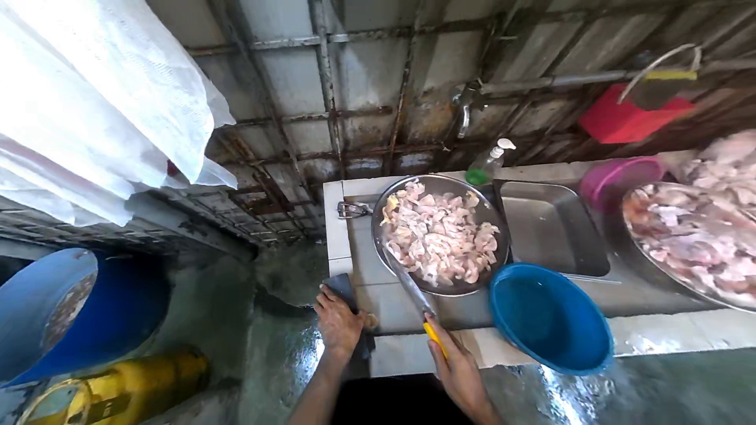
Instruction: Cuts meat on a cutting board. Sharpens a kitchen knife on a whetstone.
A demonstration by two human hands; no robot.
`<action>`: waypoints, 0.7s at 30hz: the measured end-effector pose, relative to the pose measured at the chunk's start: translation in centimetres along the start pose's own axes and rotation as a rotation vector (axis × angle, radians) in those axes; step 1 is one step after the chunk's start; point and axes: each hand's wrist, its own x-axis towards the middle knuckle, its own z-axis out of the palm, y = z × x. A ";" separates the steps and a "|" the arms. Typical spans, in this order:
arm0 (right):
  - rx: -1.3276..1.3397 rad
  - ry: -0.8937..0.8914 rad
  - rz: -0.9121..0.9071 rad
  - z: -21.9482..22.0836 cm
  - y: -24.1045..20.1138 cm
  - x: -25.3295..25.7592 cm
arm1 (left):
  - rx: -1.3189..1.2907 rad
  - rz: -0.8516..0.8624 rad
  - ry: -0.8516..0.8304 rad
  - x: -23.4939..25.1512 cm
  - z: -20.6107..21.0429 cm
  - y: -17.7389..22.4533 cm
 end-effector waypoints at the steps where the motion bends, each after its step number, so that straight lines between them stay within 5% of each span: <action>1: 0.008 0.007 0.000 -0.3 0.2 -0.1 | 0.006 -0.012 -0.003 -0.1 0.1 0.0; 12: 0.077 -0.076 0.028 -0.3 2.7 -2.0 | 0.100 0.031 0.026 -7.1 4.3 1.2; 17: 0.038 -0.181 0.020 -0.2 1.8 -2.6 | -0.092 0.117 0.009 -7.9 3.5 -1.9; 21: -0.108 -0.309 -0.126 1.0 0.0 -3.6 | -0.198 0.373 0.303 -9.3 3.7 -7.2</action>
